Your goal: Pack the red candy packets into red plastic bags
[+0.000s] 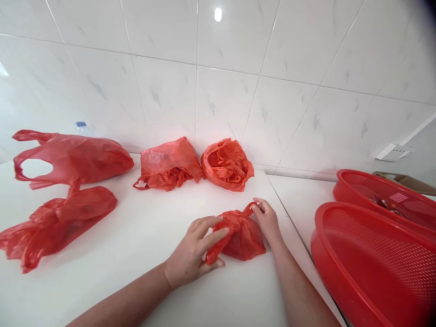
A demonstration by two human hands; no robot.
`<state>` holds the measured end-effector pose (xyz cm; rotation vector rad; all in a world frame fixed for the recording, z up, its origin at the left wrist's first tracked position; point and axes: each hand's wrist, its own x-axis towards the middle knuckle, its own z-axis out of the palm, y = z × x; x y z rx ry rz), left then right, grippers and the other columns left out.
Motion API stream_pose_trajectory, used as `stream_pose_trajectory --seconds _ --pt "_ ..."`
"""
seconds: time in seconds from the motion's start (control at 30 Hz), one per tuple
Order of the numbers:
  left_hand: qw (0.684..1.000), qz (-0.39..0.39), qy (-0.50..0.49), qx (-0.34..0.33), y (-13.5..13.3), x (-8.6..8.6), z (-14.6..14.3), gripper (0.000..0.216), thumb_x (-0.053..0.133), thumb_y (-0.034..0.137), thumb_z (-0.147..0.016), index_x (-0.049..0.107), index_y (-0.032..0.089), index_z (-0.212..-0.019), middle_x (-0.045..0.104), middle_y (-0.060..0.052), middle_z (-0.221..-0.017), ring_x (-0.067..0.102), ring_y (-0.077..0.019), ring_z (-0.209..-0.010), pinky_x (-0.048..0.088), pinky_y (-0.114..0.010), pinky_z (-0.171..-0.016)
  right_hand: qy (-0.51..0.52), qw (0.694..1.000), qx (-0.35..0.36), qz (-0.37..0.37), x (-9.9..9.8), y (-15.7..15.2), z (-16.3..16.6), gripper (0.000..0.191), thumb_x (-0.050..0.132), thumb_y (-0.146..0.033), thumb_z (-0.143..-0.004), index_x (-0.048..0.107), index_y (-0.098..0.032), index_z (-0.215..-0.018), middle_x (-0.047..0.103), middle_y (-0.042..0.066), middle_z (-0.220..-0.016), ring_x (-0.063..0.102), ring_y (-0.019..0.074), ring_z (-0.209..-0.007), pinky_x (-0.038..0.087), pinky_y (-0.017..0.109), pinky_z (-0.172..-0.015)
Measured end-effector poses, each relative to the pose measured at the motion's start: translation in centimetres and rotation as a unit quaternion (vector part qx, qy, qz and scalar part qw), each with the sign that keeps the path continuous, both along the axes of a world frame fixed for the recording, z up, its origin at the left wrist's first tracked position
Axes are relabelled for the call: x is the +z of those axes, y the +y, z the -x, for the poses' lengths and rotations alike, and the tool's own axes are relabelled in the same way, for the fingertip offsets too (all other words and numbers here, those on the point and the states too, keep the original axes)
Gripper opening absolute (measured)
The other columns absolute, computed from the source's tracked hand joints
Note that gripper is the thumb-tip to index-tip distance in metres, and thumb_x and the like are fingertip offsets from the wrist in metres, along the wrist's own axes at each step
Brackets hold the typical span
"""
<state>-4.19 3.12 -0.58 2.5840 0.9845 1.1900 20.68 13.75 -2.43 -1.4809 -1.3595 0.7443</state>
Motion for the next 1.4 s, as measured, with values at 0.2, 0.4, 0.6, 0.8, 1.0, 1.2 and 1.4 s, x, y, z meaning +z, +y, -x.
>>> stream_pose_trajectory --seconds 0.2,0.4,0.6,0.8,1.0,1.2,1.4 --pt "0.993 0.072 0.064 0.072 1.4 -0.2 -3.5 0.111 0.074 0.064 -0.056 0.021 0.027 -0.146 0.007 -0.022 -0.154 0.018 -0.0478 -0.136 0.033 -0.063 -0.1 -0.033 0.998 0.062 0.004 0.3 -2.1 2.9 0.035 0.053 -0.048 -0.078 0.066 -0.021 -0.096 0.069 0.003 -0.083 0.062 0.0206 -0.076 0.046 0.032 -0.072" --pt "0.988 0.096 0.11 0.053 0.9 0.8 -2.4 0.03 0.066 0.039 -0.078 0.062 0.022 -0.102 0.063 -0.006 -0.1 0.06 -0.0216 -0.087 0.05 -0.036 -0.082 -0.002 0.992 0.121 0.021 0.1 -2.9 4.6 0.042 0.05 -0.05 -0.08 0.063 -0.021 -0.107 0.067 0.006 -0.106 0.063 0.0215 -0.092 0.049 0.032 -0.08" --pt "0.974 0.09 0.046 0.202 -2.3 3.7 5.8 0.031 0.069 0.037 -0.073 0.062 0.023 -0.1 0.063 -0.002 -0.092 0.06 -0.0174 -0.079 0.051 -0.028 -0.072 -0.053 0.986 0.127 0.098 -0.8 -1.5 3.1 0.045 0.049 -0.056 -0.077 0.065 -0.022 -0.102 0.068 0.004 -0.101 0.064 0.0221 -0.09 0.048 0.033 -0.08" --pt "0.882 0.006 0.043 0.469 -5.8 4.2 14.5 0.037 0.057 0.032 -0.083 0.054 0.024 -0.119 0.054 -0.01 -0.122 0.054 -0.0288 -0.111 0.046 -0.046 -0.092 -0.133 0.979 0.138 0.066 -0.7 -1.8 4.0 0.041 0.047 -0.056 -0.076 0.066 -0.025 -0.094 0.068 0.002 -0.107 0.059 0.0228 -0.103 0.045 0.032 -0.086" --pt "0.853 -0.033 0.128 0.505 -7.0 3.6 14.3 0.064 0.065 0.036 -0.076 0.04 0.027 -0.134 0.022 -0.012 -0.153 0.017 -0.0396 -0.14 0.028 -0.064 -0.104 -0.132 0.981 0.137 0.049 -0.5 -2.2 4.5 0.034 0.045 -0.05 -0.081 0.065 -0.025 -0.095 0.068 0.002 -0.106 0.059 0.0212 -0.101 0.045 0.032 -0.085" --pt "0.959 0.018 0.115 0.257 -2.8 4.7 8.2 0.037 0.056 0.026 -0.086 0.051 0.027 -0.122 0.039 -0.01 -0.143 0.048 -0.027 -0.123 0.049 -0.043 -0.093 -0.127 0.982 0.134 0.037 -0.3 -2.4 4.8 0.027 0.047 -0.041 -0.082 0.065 -0.024 -0.092 0.068 0.001 -0.1 0.062 0.0195 -0.092 0.046 0.033 -0.082" --pt "0.993 0.051 0.076 0.078 6.3 7.7 2.1 0.028 0.06 0.022 -0.084 0.061 0.025 -0.111 0.058 -0.006 -0.127 0.056 -0.0212 -0.112 0.049 -0.035 -0.093 -0.127 0.984 0.125 0.003 -0.6 -2.3 5.1 0.025 0.047 -0.037 -0.082 0.064 -0.023 -0.094 0.067 0.002 -0.096 0.063 0.0179 -0.084 0.049 0.032 -0.079"
